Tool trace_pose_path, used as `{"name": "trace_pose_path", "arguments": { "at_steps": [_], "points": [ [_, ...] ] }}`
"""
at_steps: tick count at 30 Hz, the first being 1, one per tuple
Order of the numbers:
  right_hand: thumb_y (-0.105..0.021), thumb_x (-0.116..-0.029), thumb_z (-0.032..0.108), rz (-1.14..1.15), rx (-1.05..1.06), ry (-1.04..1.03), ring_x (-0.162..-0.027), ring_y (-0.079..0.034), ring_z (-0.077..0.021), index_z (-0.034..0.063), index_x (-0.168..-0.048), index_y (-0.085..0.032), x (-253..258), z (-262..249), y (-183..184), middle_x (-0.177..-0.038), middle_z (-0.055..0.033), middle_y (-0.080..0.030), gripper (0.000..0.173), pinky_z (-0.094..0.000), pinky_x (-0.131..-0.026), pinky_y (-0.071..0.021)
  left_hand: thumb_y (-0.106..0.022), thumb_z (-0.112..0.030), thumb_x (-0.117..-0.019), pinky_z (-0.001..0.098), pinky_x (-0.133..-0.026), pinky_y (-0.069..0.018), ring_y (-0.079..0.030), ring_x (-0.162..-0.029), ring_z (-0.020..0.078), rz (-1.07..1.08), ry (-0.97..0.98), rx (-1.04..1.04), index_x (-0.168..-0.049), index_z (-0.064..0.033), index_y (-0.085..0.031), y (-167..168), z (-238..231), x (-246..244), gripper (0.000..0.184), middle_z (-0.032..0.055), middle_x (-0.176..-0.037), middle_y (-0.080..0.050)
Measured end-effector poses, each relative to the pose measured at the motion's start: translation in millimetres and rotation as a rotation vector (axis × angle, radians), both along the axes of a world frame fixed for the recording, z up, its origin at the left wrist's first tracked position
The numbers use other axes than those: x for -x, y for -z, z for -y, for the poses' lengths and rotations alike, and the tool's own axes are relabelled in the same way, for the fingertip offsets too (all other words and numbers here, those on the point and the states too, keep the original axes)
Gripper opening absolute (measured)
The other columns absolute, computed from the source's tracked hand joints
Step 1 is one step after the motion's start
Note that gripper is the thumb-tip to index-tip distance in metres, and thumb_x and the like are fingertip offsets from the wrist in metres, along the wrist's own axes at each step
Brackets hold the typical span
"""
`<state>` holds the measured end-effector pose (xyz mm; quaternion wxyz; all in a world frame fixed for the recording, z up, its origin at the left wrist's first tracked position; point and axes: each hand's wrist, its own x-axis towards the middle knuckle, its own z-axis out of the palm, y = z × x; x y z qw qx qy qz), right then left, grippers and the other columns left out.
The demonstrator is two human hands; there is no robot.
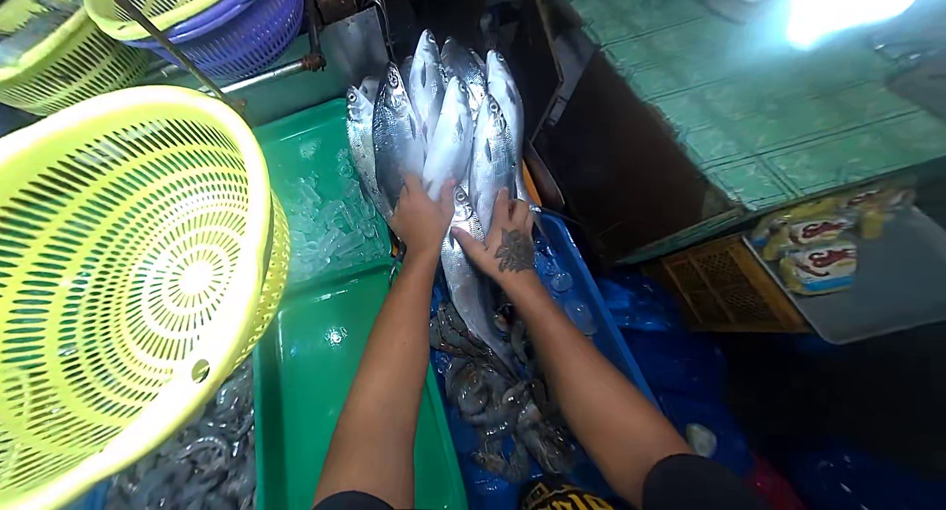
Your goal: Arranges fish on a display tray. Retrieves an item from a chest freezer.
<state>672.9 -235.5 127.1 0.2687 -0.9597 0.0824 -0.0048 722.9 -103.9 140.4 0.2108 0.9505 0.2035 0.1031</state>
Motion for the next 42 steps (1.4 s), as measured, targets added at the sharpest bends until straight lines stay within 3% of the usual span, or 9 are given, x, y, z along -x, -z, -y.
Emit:
{"name": "trace_pose_path", "arguments": {
  "at_steps": [4,9,13,16,19,21,28,36,42],
  "points": [
    [-0.075,-0.0654,0.078,0.015,-0.021,-0.049,-0.137,-0.044,-0.0432,0.0098,-0.160,-0.033,10,3,2,-0.156,-0.0228,-0.039,0.124,-0.0599,-0.102,-0.0472,-0.058,-0.071,-0.0901,0.0565,-0.073,-0.0561,-0.071,-0.094,0.0331,-0.061,0.032,0.007,-0.126,-0.0104,-0.059,-13,-2,2,0.070,0.0145,-0.104,-0.071],
    [-0.077,-0.0573,0.082,-0.025,-0.003,-0.088,-0.149,-0.031,-0.0462,-0.0002,-0.157,-0.036,45,-6,22,-0.167,-0.0307,-0.014,0.136,-0.0541,-0.113,-0.0427,-0.057,-0.065,-0.0933,0.0577,-0.085,-0.0545,-0.062,-0.111,0.0406,0.088,0.115,-0.064,-0.134,-0.0015,-0.051,-15,-2,34,0.076,0.0235,-0.123,-0.059],
    [-0.077,-0.0579,0.076,-0.081,0.055,0.015,-0.137,-0.044,-0.0459,0.0112,-0.161,-0.034,54,-25,23,-0.155,-0.0300,-0.037,0.129,-0.0552,-0.104,-0.0469,-0.065,-0.044,-0.0942,0.0574,-0.092,-0.0528,-0.059,-0.118,0.0415,0.184,0.466,-0.163,-0.133,-0.0087,-0.064,-43,25,18,0.052,0.0229,-0.125,-0.062],
    [-0.075,-0.0676,0.061,-0.130,0.012,0.042,-0.132,-0.051,-0.0433,0.0032,-0.152,-0.046,58,-35,18,-0.145,-0.0307,-0.047,0.107,-0.0537,-0.103,-0.0488,-0.072,-0.038,-0.0889,0.0574,-0.094,-0.0504,-0.056,-0.123,0.0410,0.136,0.803,-0.325,-0.132,-0.0272,-0.068,-47,67,-13,0.044,0.0194,-0.133,-0.059],
    [-0.078,-0.0716,0.054,-0.230,-0.032,0.041,-0.135,-0.050,-0.0436,0.0034,-0.155,-0.042,56,-38,5,-0.149,-0.0315,-0.045,0.104,-0.0544,-0.106,-0.0463,-0.066,-0.044,-0.0949,0.0686,-0.122,-0.0132,-0.020,-0.156,0.0370,-0.206,1.062,-0.614,-0.125,-0.0261,-0.074,-36,92,-44,0.036,0.0049,-0.168,-0.030],
    [-0.082,-0.0600,0.054,-0.263,-0.012,0.054,-0.129,-0.054,-0.0395,0.0111,-0.161,-0.030,52,-34,6,-0.145,-0.0261,-0.049,0.121,-0.0542,-0.101,-0.0490,-0.061,-0.058,-0.0940,0.0725,-0.121,0.0041,-0.010,-0.159,0.0335,-0.276,1.184,-0.760,-0.121,-0.0296,-0.076,-26,88,-65,0.042,-0.0006,-0.167,-0.033],
    [-0.086,-0.0472,0.042,-0.143,-0.407,0.052,-0.121,-0.060,-0.0326,0.0129,-0.155,-0.038,62,16,25,-0.138,-0.0191,-0.057,0.121,-0.0529,-0.096,-0.0541,-0.048,-0.080,-0.0892,0.0756,-0.119,0.0021,-0.038,-0.148,0.0339,-0.172,1.462,-0.922,-0.134,-0.0371,-0.064,-39,63,-104,0.064,0.0033,-0.146,-0.057],
    [-0.079,-0.0524,0.032,0.070,-0.821,-0.007,-0.093,-0.070,-0.0177,0.0099,-0.142,-0.050,66,81,14,-0.109,-0.0096,-0.069,0.097,-0.0405,-0.077,-0.0608,-0.066,-0.066,-0.0875,0.0694,-0.123,-0.0040,-0.037,-0.148,0.0311,-0.296,1.511,-0.937,-0.145,-0.0352,-0.056,-61,60,-120,0.066,0.0019,-0.149,-0.053],
    [-0.073,-0.0645,0.014,0.391,-1.301,-0.006,-0.094,-0.070,-0.0163,0.0105,-0.143,-0.039,40,115,6,-0.114,-0.0065,-0.066,0.086,-0.0377,-0.076,-0.0627,-0.096,-0.056,-0.0499,0.0746,-0.120,-0.0026,-0.035,-0.148,0.0338,-0.316,1.446,-1.047,-0.146,-0.0334,-0.054,-57,65,-110,0.107,0.0007,-0.150,-0.052]
  ]
}}
